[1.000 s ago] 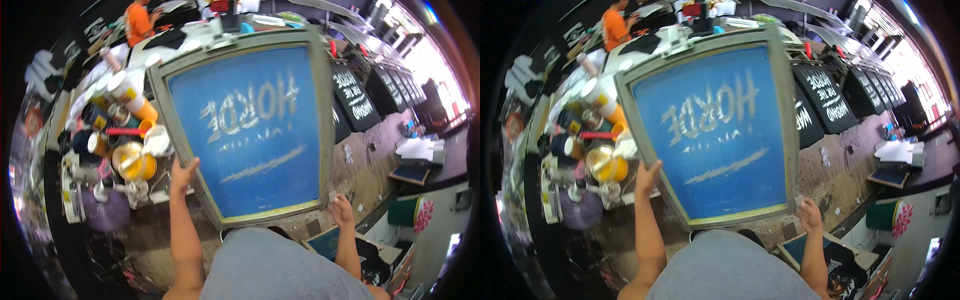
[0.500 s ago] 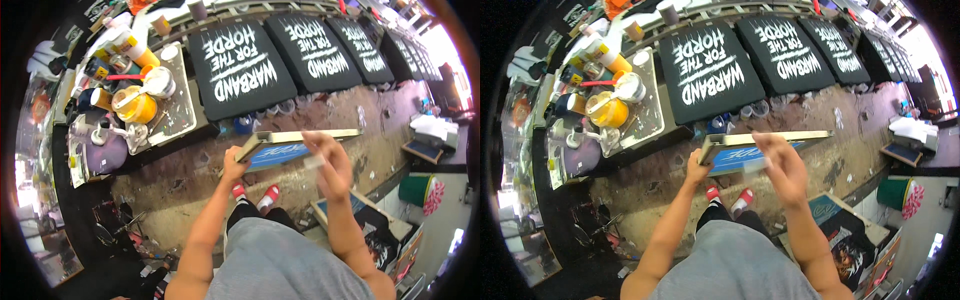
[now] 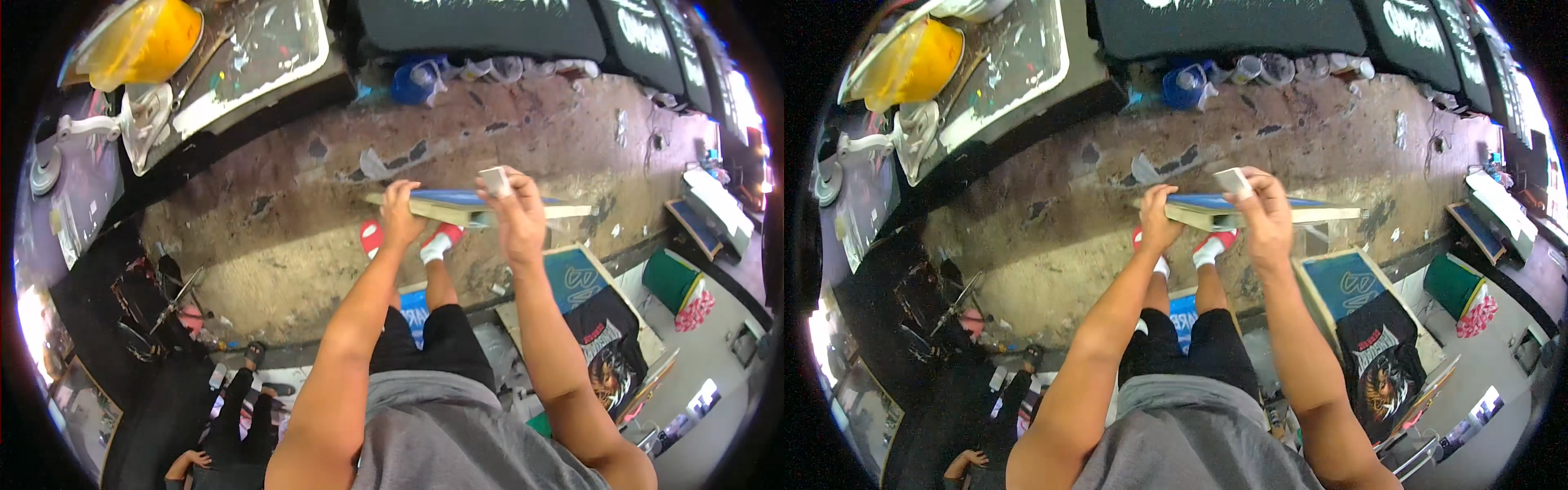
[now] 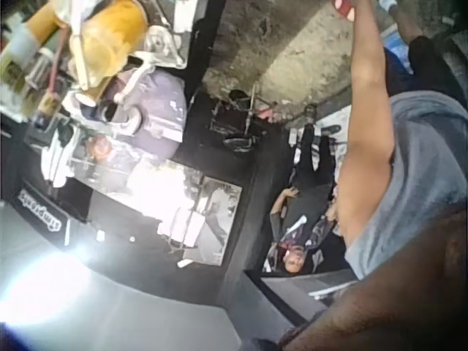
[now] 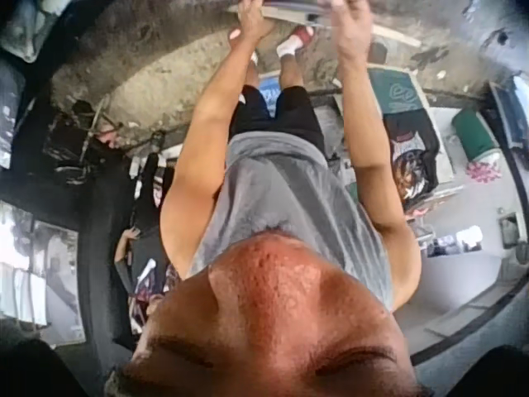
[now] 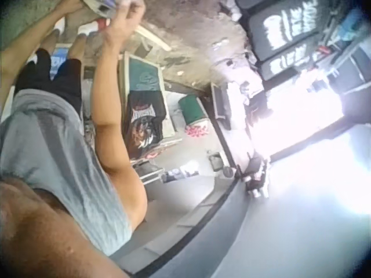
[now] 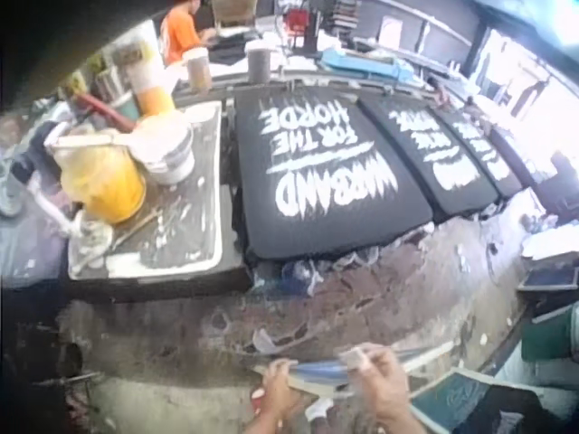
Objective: The person applies tape to the edges of a screen printing frame and then positions the frame onto a printing press over a black shirt.
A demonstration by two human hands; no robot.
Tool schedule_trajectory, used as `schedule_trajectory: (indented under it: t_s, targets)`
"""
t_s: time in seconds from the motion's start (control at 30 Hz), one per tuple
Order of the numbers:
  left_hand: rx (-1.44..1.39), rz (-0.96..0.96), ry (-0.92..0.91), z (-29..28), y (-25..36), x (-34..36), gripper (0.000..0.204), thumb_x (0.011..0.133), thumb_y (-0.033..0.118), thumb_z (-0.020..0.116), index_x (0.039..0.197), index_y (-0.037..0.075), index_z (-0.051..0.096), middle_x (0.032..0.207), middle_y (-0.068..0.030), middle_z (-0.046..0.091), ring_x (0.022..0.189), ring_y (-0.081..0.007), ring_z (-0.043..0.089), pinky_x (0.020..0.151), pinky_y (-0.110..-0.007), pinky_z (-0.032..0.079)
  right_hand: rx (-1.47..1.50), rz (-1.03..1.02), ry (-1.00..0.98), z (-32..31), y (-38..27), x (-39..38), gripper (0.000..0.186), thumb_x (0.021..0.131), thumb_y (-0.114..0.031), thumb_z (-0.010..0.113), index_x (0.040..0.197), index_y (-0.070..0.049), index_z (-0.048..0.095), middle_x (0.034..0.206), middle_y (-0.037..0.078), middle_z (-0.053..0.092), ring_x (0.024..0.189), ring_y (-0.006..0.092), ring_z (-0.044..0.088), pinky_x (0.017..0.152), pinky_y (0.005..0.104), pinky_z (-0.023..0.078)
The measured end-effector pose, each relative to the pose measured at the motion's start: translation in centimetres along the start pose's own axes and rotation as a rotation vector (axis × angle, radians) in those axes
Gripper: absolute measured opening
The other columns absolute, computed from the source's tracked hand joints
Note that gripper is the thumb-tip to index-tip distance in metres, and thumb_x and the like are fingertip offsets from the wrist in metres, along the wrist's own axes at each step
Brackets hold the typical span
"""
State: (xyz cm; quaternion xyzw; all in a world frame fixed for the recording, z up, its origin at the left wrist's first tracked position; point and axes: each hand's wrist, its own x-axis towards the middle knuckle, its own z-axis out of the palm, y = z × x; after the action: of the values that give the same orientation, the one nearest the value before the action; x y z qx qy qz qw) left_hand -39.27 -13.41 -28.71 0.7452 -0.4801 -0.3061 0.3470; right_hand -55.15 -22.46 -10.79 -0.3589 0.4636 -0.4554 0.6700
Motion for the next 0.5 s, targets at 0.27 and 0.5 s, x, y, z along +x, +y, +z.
schedule_trajectory:
  t_s: [0.27,0.5]
  targets:
    - [-0.173,-0.179,-0.243,-12.6,-4.4,-5.5,0.076,0.074,0.000,0.076,0.144,0.009,0.050,0.138,-0.0211,0.058,0.127,-0.0331,0.058,0.105,-0.040,0.047,-0.444,-0.053,-0.087,5.5,12.3,-5.8,0.010,0.091,-0.006,0.065,0.099,-0.002,0.060,0.110,0.010,0.064,0.107,0.0225,0.059,0.098,0.0373,0.044]
    - [-0.241,-0.410,-0.289,-15.9,-2.9,-6.5,0.066,0.075,-0.007,0.075,0.136,0.007,0.056,0.130,-0.0157,0.064,0.122,-0.0283,0.063,0.100,-0.039,0.054,-0.629,-0.165,-0.186,7.5,11.5,-8.3,0.011,0.085,-0.003,0.067,0.094,0.000,0.062,0.100,0.013,0.066,0.102,0.0268,0.062,0.095,0.0371,0.046]
